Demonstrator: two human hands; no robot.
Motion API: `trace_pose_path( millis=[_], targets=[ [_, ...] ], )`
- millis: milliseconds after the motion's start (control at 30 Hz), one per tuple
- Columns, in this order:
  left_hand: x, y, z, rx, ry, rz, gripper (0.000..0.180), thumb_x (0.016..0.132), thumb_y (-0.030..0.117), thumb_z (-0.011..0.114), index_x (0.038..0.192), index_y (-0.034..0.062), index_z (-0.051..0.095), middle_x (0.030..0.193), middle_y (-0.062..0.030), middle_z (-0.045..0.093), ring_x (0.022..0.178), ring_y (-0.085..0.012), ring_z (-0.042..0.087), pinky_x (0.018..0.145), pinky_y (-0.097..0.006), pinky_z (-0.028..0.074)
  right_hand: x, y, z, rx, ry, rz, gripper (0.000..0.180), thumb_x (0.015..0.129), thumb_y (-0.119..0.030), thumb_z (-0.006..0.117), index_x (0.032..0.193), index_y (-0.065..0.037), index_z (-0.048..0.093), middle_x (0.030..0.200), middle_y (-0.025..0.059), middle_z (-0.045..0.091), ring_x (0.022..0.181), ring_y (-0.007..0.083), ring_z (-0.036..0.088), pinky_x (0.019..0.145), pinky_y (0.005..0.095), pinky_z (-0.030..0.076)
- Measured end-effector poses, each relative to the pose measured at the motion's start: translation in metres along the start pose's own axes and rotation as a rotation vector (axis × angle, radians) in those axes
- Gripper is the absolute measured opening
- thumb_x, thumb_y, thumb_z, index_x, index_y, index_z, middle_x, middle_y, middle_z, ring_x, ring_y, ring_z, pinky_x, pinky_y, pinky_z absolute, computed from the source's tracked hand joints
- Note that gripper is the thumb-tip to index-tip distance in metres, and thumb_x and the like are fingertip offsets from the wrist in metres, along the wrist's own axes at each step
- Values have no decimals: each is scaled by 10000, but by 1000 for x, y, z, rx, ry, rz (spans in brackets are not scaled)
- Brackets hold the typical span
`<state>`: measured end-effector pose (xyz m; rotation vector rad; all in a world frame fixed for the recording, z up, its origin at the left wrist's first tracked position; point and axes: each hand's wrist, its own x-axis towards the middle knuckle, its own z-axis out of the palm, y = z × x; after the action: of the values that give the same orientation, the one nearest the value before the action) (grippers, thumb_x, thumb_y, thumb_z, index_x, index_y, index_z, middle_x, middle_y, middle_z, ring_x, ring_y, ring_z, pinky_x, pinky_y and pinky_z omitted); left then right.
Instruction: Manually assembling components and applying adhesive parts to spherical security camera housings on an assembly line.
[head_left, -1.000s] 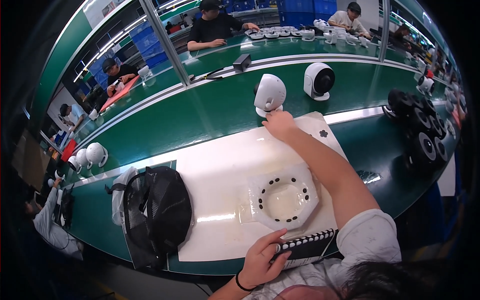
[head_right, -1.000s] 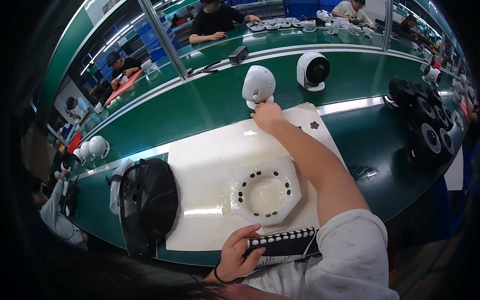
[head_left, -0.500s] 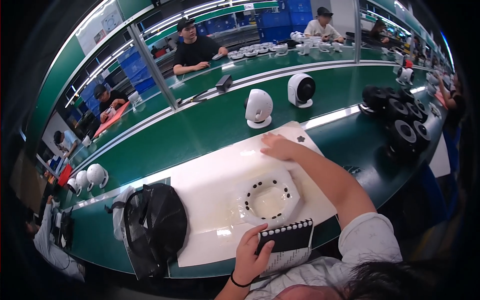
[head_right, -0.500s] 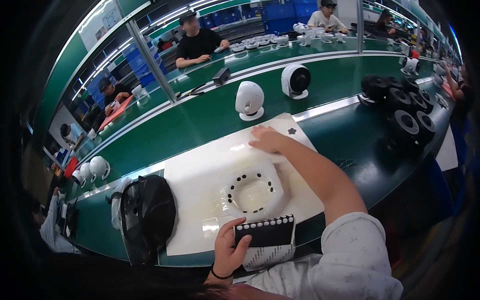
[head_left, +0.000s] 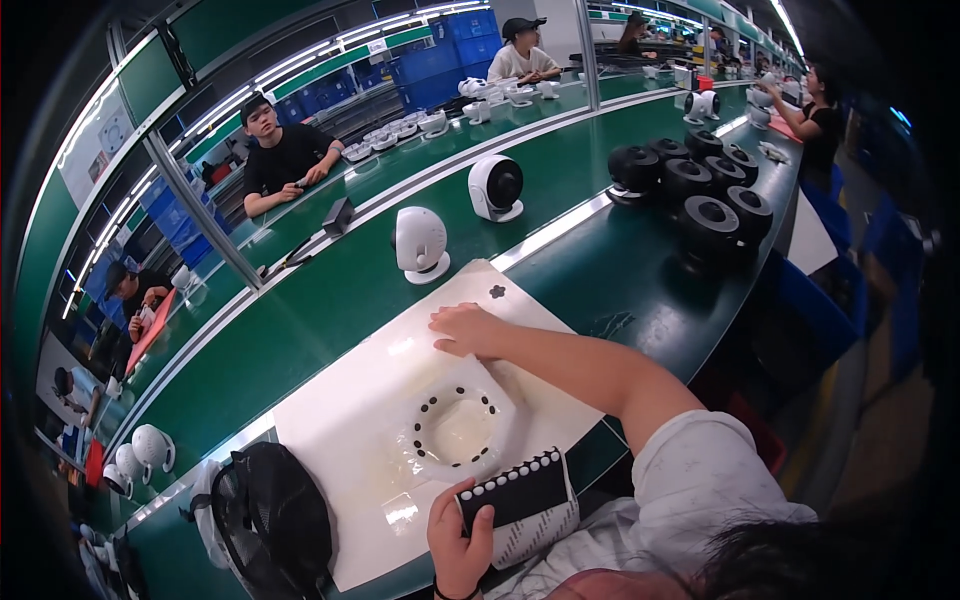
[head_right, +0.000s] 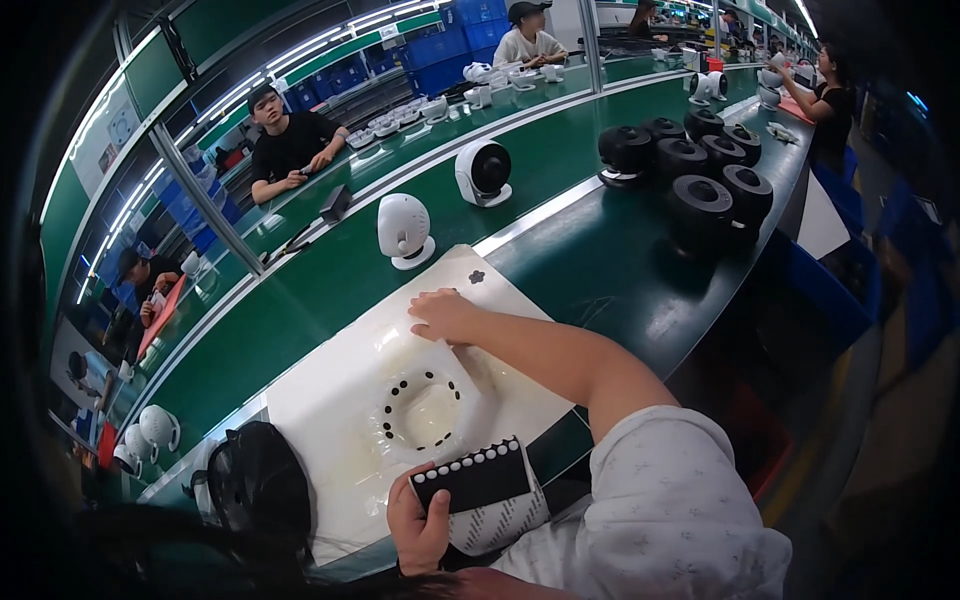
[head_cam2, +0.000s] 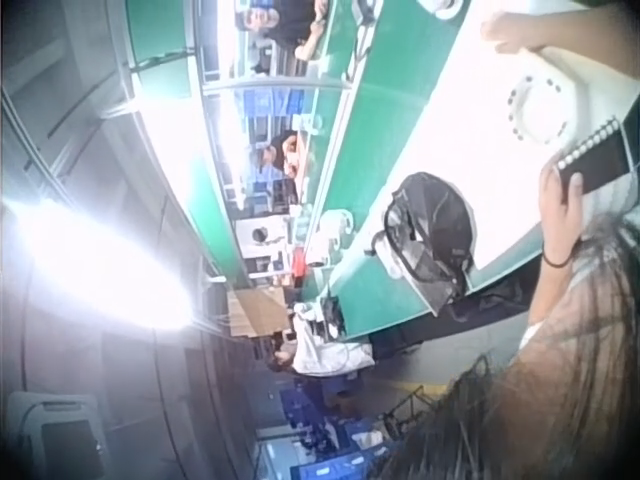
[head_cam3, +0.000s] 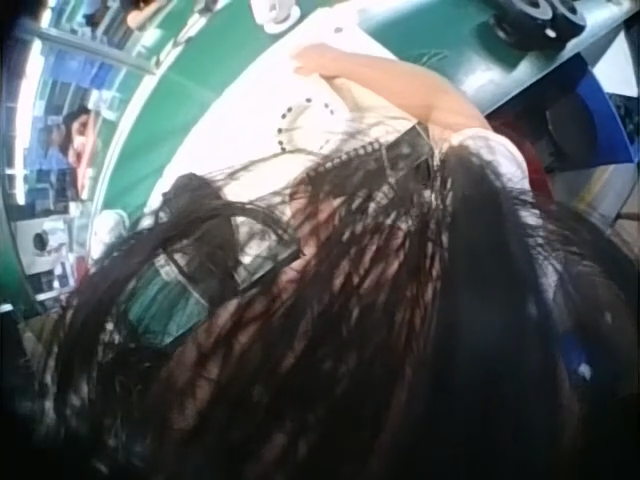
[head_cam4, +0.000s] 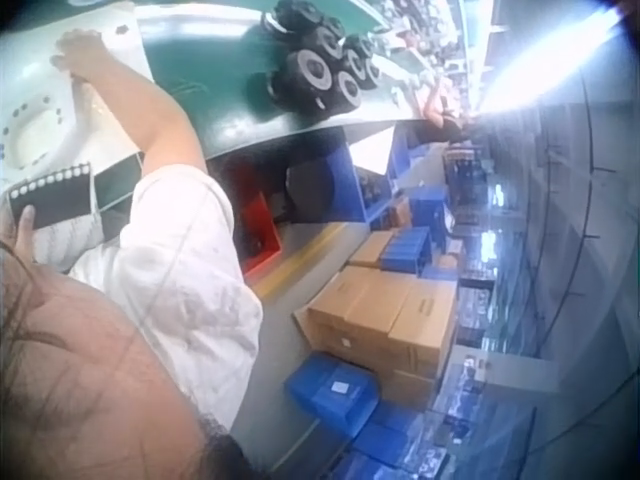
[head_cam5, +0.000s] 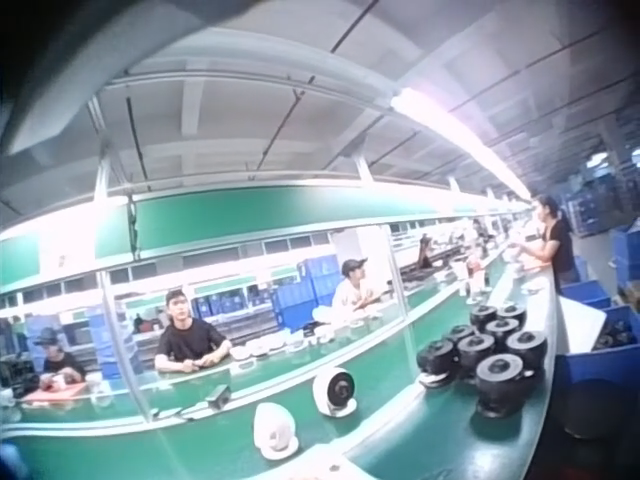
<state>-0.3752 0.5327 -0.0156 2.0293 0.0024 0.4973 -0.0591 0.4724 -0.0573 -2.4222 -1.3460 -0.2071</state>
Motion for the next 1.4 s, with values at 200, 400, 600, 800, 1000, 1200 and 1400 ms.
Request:
trace_pose_path(
  millis=[200, 400, 600, 800, 1000, 1200, 1400],
  targets=[
    [-3, -2, -1, -7, -5, -30, 179, 758, 84, 583, 880, -46, 575, 1030, -150, 568, 851, -228, 545, 758, -307, 424, -2, 3, 4, 19, 81, -49, 329, 855, -339, 462, 1050, -87, 546, 1189, 103, 500, 1178, 263, 418, 939, 417, 330],
    [-2, -2, -3, 9, -23, -26, 208, 772, 99, 587, 916, -50, 575, 999, -145, 569, 852, -232, 546, 764, -308, 426, -3, -2, -2, 30, 70, -29, 322, 851, -340, 468, 1023, -80, 549, 1104, 100, 527, 1109, 261, 460, 915, 411, 350],
    [-3, 0, -1, -7, -2, -51, 248, 787, 111, 589, 969, -57, 566, 971, -139, 560, 868, -221, 545, 777, -300, 425, -2, -2, 0, 42, 94, -47, 324, 846, -340, 469, 1022, -80, 549, 1108, 93, 523, 1099, 254, 460, 909, 409, 352],
    [-4, -3, -1, -31, -11, -47, 269, 798, 122, 596, 993, -59, 560, 983, -129, 550, 877, -206, 541, 790, -293, 420, -2, 2, 2, 56, 86, -43, 338, 847, -343, 465, 1044, -81, 546, 1176, 91, 500, 1109, 253, 453, 917, 412, 344],
    [-4, -2, -2, 28, -15, -6, 256, 794, 127, 599, 973, -54, 567, 948, -138, 561, 867, -222, 545, 777, -295, 423, -2, -2, -1, 62, 74, -36, 328, 846, -338, 466, 1032, -79, 547, 1096, 90, 521, 1089, 248, 460, 903, 408, 349],
    [-3, 1, -2, -31, 1, -72, 253, 789, 129, 603, 966, -49, 570, 917, -134, 563, 849, -234, 543, 764, -299, 422, -2, 1, 2, 58, 117, -69, 321, 845, -334, 465, 1018, -78, 548, 1034, 84, 525, 1049, 244, 476, 887, 409, 356],
    [-4, -3, -3, -2, 0, -39, 240, 784, 114, 601, 960, -46, 569, 912, -133, 563, 843, -235, 538, 759, -303, 419, 0, 2, 4, 48, 120, -74, 321, 845, -338, 463, 1017, -81, 549, 1046, 79, 522, 1051, 236, 475, 887, 403, 357]
  ],
)
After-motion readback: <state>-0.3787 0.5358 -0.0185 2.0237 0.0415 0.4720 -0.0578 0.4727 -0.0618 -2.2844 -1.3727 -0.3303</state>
